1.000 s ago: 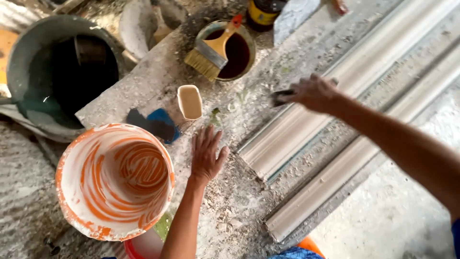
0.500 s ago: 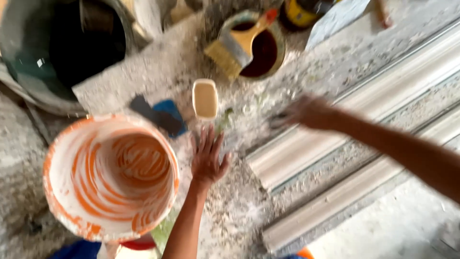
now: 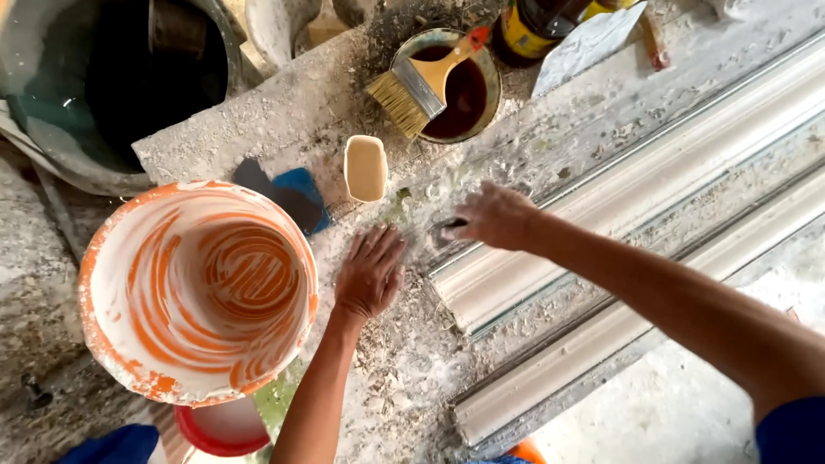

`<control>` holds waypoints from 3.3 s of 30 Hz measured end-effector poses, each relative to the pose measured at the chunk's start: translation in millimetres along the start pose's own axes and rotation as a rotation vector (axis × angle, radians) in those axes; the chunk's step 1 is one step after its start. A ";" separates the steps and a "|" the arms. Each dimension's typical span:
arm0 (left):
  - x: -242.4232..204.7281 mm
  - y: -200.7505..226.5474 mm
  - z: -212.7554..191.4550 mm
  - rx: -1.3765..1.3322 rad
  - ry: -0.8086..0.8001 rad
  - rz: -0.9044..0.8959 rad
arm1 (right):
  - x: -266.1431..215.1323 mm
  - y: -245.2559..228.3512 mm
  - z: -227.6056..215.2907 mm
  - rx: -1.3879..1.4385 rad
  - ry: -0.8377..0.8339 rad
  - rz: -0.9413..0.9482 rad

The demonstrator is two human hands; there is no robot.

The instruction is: The person is using a scraper to clean and shape the edges of decorative plaster cornices on a workbench.

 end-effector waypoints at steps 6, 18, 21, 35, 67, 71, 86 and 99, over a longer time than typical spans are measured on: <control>18.2 4.1 -11.6 0.078 0.019 0.073 | 10.3 -69.6 -13.7 -0.041 0.227 0.118; -103.5 79.4 39.3 -0.258 -0.302 0.420 | -195.8 -258.1 54.8 1.009 0.332 1.141; -68.1 63.5 37.5 -0.083 -0.123 0.192 | -179.4 -285.3 59.1 1.071 0.362 1.229; -46.4 99.3 31.5 -0.257 -0.142 -0.012 | -78.5 -281.7 78.3 1.033 0.132 1.134; 27.1 29.6 57.3 -0.188 -0.798 -0.590 | -0.9 -144.4 30.2 1.149 0.383 1.107; 34.6 11.8 52.7 -0.149 -0.598 -0.352 | -8.7 -198.3 27.8 0.958 0.323 1.020; -174.7 65.4 57.6 0.176 -0.653 0.283 | -206.4 -170.6 125.7 0.346 -0.147 0.757; -164.0 40.9 16.4 0.124 -0.035 -0.124 | -160.8 -156.9 102.8 0.142 -0.182 0.301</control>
Point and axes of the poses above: each hand's wrist, its own x-axis towards the middle knuckle, its own z-axis out of the palm, y = z × x, the point moved 9 cm from there along x, towards the middle knuckle, and after that the axes turned 8 degrees about -z, right-handed, at the moved point
